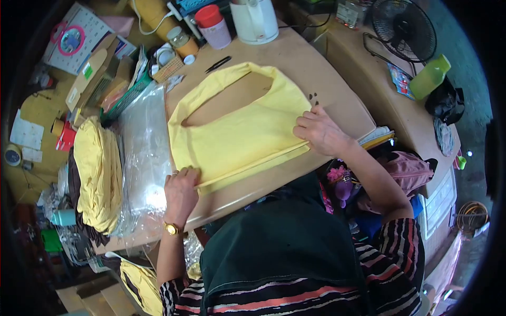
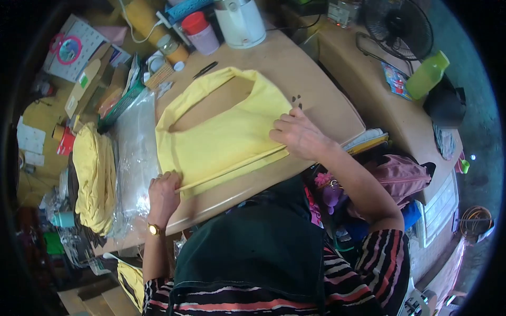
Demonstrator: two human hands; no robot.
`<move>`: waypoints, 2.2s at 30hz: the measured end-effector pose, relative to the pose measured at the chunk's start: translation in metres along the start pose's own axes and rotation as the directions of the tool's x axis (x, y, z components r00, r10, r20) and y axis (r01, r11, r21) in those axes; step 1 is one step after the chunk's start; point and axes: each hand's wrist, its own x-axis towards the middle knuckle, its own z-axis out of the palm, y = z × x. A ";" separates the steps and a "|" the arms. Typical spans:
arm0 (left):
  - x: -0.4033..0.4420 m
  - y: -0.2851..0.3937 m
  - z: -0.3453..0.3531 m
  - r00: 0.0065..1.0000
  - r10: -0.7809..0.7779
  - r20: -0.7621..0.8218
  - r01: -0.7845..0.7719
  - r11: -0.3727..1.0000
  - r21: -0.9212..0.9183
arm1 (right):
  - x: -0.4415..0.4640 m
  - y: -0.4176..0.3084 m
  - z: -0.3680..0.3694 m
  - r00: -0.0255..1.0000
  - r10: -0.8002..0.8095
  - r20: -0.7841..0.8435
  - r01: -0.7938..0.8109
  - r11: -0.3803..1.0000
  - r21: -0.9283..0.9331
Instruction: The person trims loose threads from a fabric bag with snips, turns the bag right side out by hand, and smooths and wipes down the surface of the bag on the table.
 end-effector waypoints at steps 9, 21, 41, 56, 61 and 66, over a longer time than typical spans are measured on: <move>-0.014 -0.036 0.050 0.990 -0.097 -0.103 0.071 0.970 -0.231 | -0.010 0.017 0.020 0.996 0.033 -0.082 -0.034 0.999 -0.013; -0.004 -0.005 -0.031 0.986 -0.015 0.163 0.048 0.979 -0.200 | 0.017 -0.035 -0.013 0.877 0.329 -0.351 -0.349 0.937 0.006; 0.047 0.014 0.061 0.979 -0.203 -0.014 0.200 0.972 -0.121 | 0.059 -0.009 0.061 0.916 0.399 0.053 -0.390 0.912 -0.129; 0.107 0.077 0.016 0.960 0.242 -0.139 -0.273 0.916 -0.293 | -0.001 -0.062 0.035 0.952 0.202 -0.231 -0.183 0.978 0.103; 0.206 0.096 0.082 0.887 0.438 -0.148 -0.437 0.898 0.039 | 0.005 -0.073 0.054 0.968 0.234 0.094 -0.241 0.967 0.083; 0.231 0.090 0.100 0.940 0.339 -0.050 -0.339 0.941 -0.004 | -0.013 -0.077 0.052 0.953 0.263 0.151 -0.288 0.941 0.179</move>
